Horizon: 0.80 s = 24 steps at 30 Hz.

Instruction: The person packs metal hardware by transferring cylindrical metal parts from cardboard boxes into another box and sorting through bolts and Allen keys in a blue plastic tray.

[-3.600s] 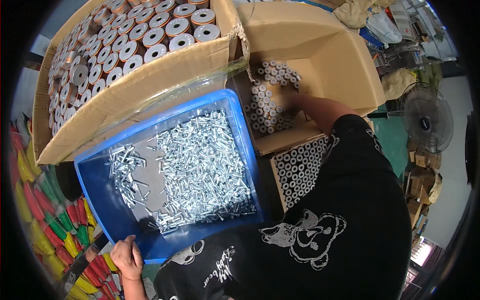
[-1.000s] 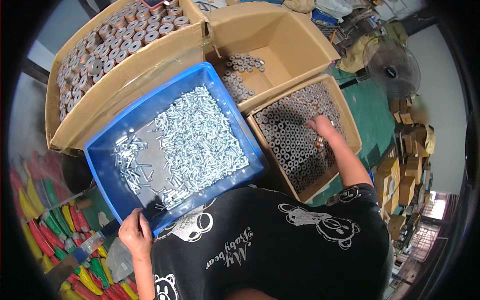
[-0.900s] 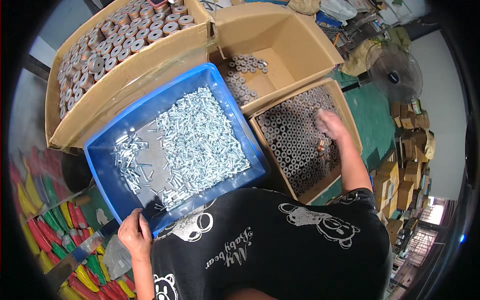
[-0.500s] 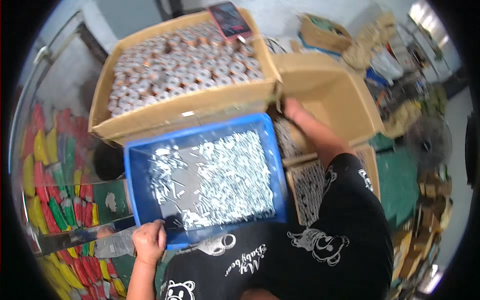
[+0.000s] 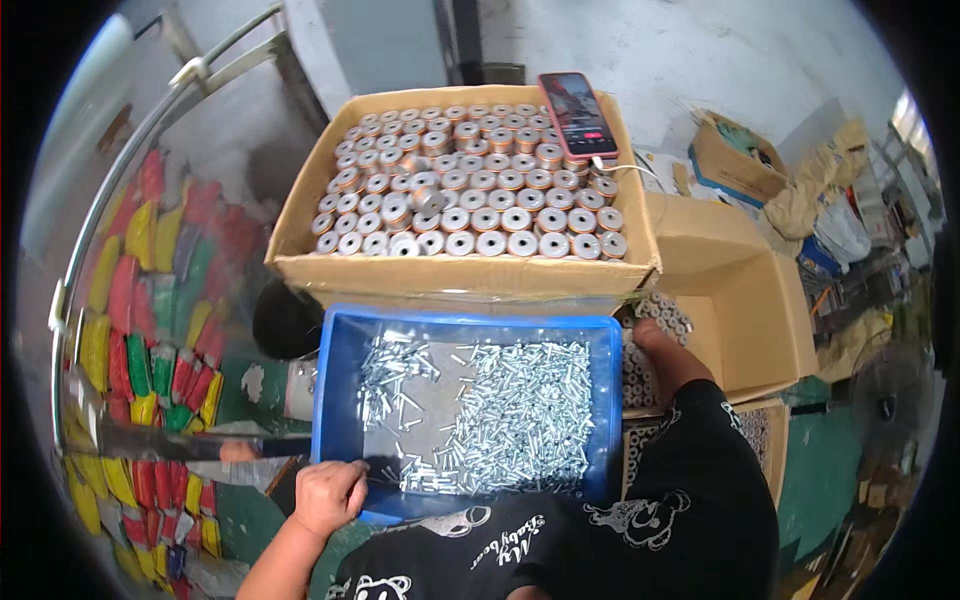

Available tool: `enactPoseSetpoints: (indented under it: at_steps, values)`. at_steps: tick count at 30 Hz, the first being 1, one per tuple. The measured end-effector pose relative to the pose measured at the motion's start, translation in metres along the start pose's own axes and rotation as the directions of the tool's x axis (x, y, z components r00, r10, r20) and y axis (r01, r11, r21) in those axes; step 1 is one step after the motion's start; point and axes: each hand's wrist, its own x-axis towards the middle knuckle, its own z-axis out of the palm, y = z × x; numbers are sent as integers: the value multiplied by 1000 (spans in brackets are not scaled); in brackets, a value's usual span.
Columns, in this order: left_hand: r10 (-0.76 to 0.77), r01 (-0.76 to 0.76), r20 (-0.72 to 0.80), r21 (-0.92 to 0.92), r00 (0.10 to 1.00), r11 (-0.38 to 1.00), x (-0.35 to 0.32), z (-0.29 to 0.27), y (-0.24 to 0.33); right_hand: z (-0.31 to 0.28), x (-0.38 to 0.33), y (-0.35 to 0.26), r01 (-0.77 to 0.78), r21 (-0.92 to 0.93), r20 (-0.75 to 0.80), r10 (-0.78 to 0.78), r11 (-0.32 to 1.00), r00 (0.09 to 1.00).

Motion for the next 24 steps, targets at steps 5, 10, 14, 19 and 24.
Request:
enactPoseSetpoints:
  at_steps: [5,10,14,19,24]
  values:
    - [7,-7,-21,-7,1000,1000,1,2,-4,3,-8,5,33,316,221,-107,948,969]
    - [3,-3,-9,-22,1000,1000,-9,2,-2,-34,2,1,-37,598,407,-263,801,875]
    - [14,-13,15,-50,1000,999,-7,1,-2,-82,8,14,-202,759,518,-386,619,763]
    - [55,-54,4,-93,998,994,-10,2,-14,-129,-77,86,-483,828,559,-489,285,670]
    - [67,-73,-81,-75,994,994,-11,-1,-8,-230,-333,20,275,942,-331,-389,-195,860]
